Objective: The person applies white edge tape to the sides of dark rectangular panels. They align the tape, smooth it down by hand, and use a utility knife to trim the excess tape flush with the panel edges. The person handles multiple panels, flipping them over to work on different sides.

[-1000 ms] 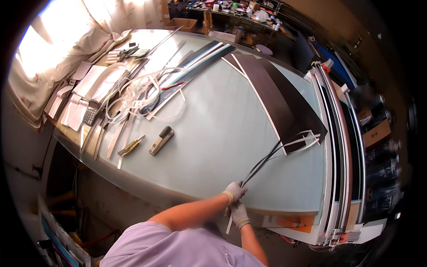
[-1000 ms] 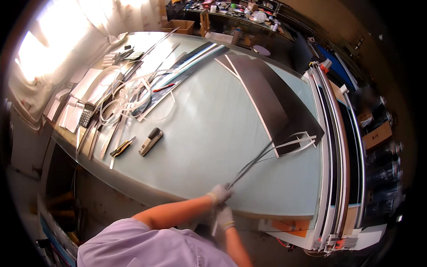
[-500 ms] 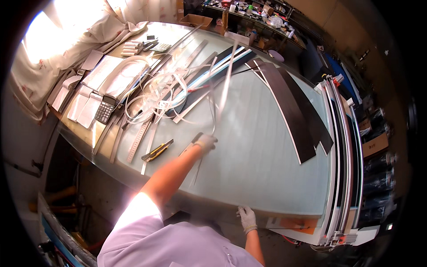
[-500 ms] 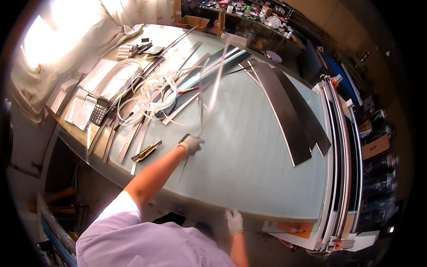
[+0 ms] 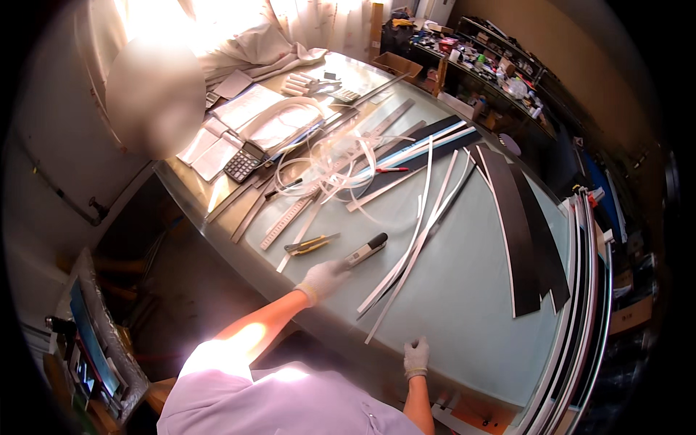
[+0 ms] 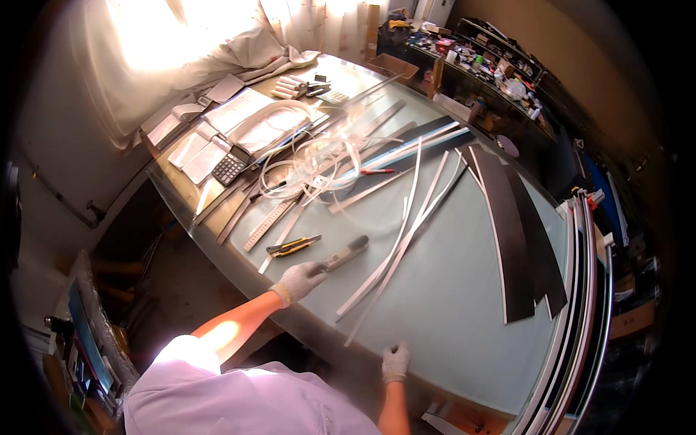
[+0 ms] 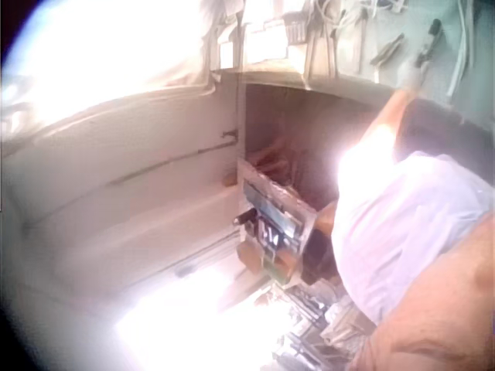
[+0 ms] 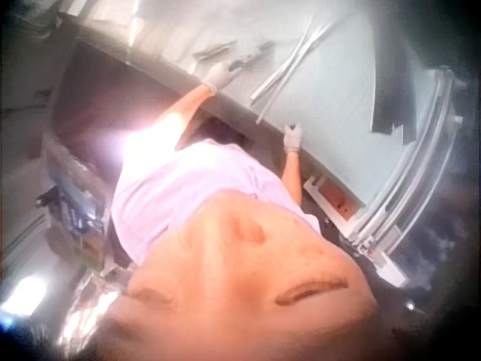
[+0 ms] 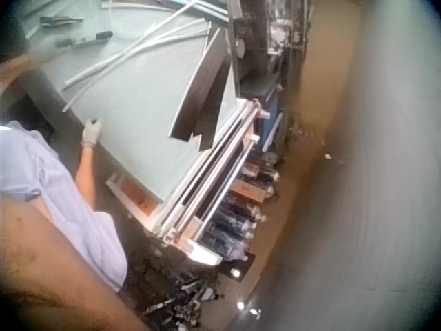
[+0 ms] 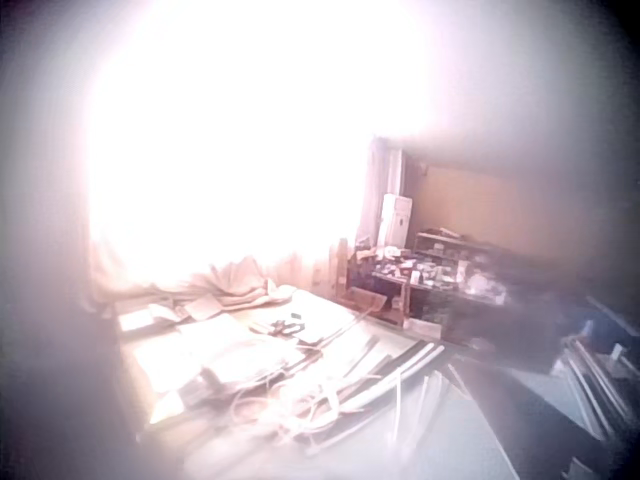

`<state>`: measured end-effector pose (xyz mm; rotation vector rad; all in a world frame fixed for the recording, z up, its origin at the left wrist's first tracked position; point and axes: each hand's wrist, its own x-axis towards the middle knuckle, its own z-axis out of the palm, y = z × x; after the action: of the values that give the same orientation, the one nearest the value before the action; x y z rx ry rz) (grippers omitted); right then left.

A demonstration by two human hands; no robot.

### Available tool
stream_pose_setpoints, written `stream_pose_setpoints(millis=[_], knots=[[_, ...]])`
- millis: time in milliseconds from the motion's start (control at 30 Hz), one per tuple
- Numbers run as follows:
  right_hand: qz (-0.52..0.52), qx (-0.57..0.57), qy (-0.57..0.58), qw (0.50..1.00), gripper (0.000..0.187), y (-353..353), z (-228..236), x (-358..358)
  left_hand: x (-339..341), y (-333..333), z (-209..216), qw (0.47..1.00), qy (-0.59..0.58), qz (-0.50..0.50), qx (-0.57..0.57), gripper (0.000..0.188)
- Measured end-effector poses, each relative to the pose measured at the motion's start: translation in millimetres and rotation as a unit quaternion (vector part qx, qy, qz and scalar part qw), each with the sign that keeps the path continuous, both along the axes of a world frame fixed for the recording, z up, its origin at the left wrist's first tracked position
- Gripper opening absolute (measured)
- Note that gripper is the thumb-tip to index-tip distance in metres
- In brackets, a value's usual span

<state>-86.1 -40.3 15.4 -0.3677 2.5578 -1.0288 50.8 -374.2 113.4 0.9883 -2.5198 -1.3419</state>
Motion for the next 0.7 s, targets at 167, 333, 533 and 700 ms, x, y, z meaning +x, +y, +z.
stream_pose_setpoints(millis=[167,333,533,700], knots=[[-0.028,0.012,0.042,0.999,0.023,-13,8,14,115,-62,-30,0.972,0.023,0.206,0.109,0.033],[-0.011,0.008,0.044,0.999,0.03,-46,-10,38,174,-202,-56,0.88,0.206,0.399,0.157,0.03],[-0.211,-0.089,-0.001,0.973,0.03,-99,-12,87,153,-460,-48,0.778,0.335,0.499,0.184,0.025],[-0.203,-0.038,-0.009,0.978,0.02,-162,-3,167,169,-699,-97,0.783,0.375,0.491,0.066,0.026]])
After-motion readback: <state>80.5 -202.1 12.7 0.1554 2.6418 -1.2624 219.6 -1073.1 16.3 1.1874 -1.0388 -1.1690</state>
